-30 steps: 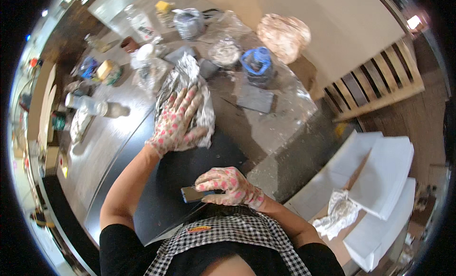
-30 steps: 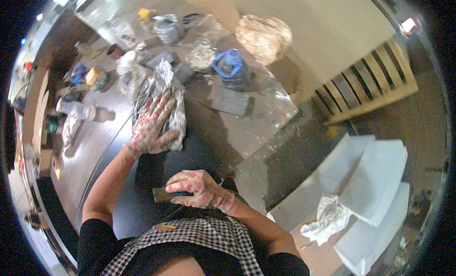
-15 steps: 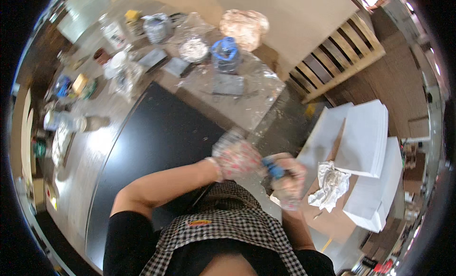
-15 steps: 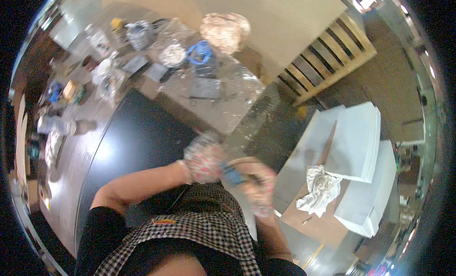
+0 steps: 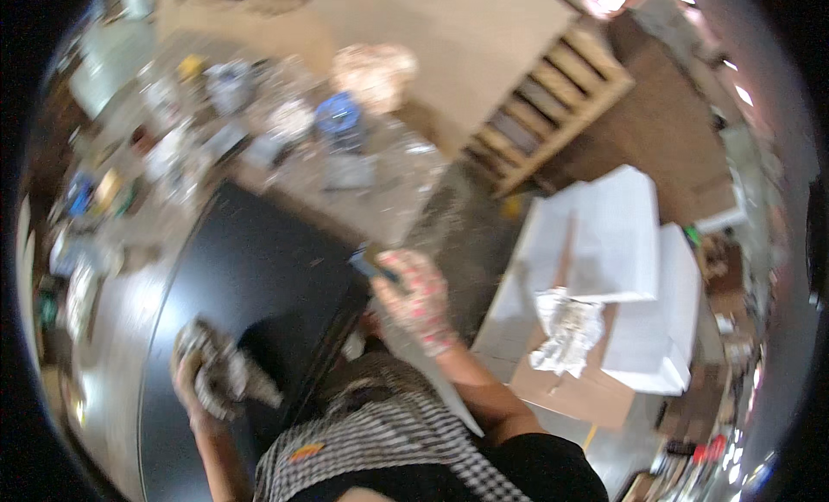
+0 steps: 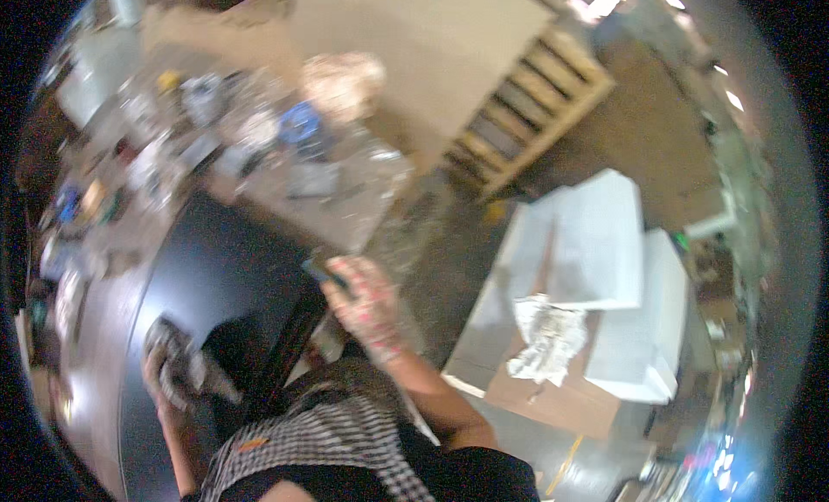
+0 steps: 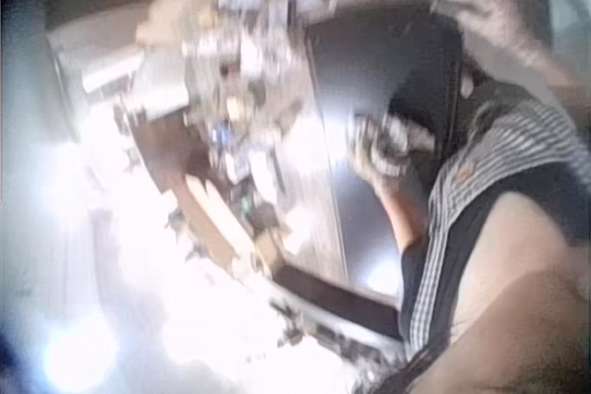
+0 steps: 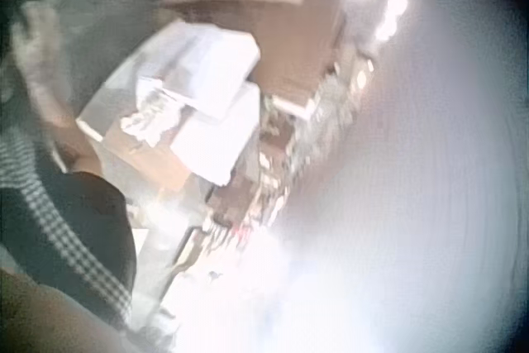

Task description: The person applies a dark finish to a large black wooden panel using a blue sponge, then wipes the surface with a cloth. They repeatedly dip the sponge into a small container of finish and spread it across the panel, flipping the panel to treat both sides.

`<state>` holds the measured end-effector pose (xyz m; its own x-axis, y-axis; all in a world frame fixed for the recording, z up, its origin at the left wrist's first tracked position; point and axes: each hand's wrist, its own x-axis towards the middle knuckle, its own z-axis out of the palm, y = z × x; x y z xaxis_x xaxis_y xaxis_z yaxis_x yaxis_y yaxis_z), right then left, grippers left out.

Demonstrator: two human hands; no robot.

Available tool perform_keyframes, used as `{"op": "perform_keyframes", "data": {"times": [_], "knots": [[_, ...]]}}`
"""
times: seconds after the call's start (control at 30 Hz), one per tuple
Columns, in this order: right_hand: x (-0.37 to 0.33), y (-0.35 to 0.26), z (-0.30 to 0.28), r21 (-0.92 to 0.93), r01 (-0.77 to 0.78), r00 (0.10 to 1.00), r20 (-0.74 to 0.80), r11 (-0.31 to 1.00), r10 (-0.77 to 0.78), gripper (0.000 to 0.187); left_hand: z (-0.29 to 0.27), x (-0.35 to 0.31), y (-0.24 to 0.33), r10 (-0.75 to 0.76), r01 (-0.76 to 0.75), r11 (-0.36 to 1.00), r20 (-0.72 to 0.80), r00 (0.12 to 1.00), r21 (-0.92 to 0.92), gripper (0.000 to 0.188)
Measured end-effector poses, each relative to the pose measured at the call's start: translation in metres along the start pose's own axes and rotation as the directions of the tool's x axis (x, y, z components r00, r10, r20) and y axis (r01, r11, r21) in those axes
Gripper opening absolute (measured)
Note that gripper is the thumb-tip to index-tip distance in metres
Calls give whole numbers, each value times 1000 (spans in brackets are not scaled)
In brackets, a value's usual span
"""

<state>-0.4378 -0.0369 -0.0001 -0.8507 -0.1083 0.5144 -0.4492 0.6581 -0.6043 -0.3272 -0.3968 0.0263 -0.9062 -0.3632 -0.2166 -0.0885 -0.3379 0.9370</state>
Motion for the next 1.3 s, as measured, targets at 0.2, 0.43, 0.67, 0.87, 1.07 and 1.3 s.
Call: {"op": "perform_keyframes", "data": {"times": [0.2, 0.43, 0.67, 0.87, 1.07, 1.3], "knots": [[-16, -9, -4, 209, -23, 998, -50, 978, 34, 45, -100, 25, -65, 645, -655, 390, 316, 696, 647, 39], [-42, -8, -16, 73, -6, 996, -90, 997, 13, 40, -88, 22, -58, 194, -193, 981, -113, 975, 19, 46], [-3, 19, -8, 91, -57, 993, -95, 994, 65, 42, -50, 12, -36, 249, -234, 964, -111, 962, 129, 36], [-6, 26, 17, 77, 12, 999, -32, 997, -10, 43, -66, 10, -51, 439, -365, 795, -43, 898, 485, 28], [-27, -6, 15, 33, 32, 993, 113, 999, -35, 47, -58, -6, -49, 290, -246, 944, -199, 936, 219, 31], [-13, 1, 14, 93, -12, 1000, 23, 996, 10, 48, -11, -61, -47, 251, -220, 962, -212, 944, 162, 39]]}}
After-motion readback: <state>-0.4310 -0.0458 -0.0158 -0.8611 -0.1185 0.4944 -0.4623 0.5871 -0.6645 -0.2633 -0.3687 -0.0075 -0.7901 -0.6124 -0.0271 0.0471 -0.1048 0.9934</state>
